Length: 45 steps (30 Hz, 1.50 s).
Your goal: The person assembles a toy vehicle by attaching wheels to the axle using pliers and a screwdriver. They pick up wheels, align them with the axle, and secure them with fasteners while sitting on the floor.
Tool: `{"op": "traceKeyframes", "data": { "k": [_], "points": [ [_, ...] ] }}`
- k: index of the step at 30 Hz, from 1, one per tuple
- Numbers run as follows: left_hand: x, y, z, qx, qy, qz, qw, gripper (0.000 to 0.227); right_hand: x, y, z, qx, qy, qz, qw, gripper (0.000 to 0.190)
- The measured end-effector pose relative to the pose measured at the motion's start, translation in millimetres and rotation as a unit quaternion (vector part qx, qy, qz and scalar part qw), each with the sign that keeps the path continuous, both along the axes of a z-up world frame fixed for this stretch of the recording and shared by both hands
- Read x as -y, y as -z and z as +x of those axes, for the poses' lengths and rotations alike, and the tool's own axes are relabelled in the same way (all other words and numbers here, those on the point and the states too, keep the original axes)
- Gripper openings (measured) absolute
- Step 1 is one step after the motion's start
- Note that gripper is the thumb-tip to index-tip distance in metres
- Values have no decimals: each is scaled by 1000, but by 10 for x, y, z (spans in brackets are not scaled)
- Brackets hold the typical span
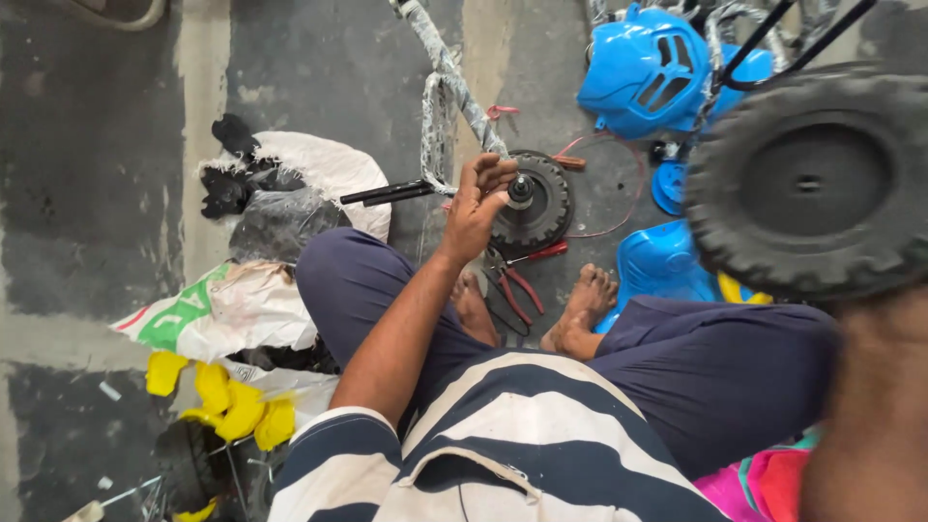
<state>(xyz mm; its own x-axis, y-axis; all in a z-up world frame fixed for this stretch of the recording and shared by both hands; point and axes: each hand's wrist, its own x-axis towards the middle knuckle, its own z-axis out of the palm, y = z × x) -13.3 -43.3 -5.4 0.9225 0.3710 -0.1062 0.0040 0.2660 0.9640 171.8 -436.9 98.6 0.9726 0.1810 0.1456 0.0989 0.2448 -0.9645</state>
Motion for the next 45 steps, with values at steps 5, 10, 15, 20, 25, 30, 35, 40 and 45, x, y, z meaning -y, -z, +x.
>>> {"op": "traceKeyframes", "data": {
  "k": [5, 10, 15, 20, 25, 30, 35, 40, 45],
  "points": [
    [-108, 110, -53, -14, -12, -184, 983, 41, -862, -122, -495, -164, -80, 149, 972, 76],
    [-223, 218, -116, 44, 3, 135, 990, 41, -1536, -109, -946, -272, -129, 213, 930, 81],
    [-164, 112, -93, 45, 39, -86, 995, 42, -1482, 5, -1157, -243, -160, 174, 941, 83],
    [-76, 51, -48, 29, 63, -13, 998, 48, -866, 135, -1014, -204, -130, 96, 966, 81],
    [-16, 23, 2, 34, 41, 119, 991, 38, -562, 253, -740, -143, -130, -290, 937, 66],
    [23, -10, 0, 30, 15, 123, 992, 43, -838, 277, -937, 146, -87, -566, 807, 71],
    [-34, 59, -5, 18, 6, 16, 1000, 48, -963, 86, -1212, 357, -89, -618, 695, 72],
    [-115, -26, -12, -1, -23, 61, 998, 57, -869, -110, -1326, 425, -119, -638, 631, 64],
    [-211, -85, 67, 4, -61, 140, 988, 71, -851, -194, -1440, 423, -102, -599, 672, 62]
  ]
}}
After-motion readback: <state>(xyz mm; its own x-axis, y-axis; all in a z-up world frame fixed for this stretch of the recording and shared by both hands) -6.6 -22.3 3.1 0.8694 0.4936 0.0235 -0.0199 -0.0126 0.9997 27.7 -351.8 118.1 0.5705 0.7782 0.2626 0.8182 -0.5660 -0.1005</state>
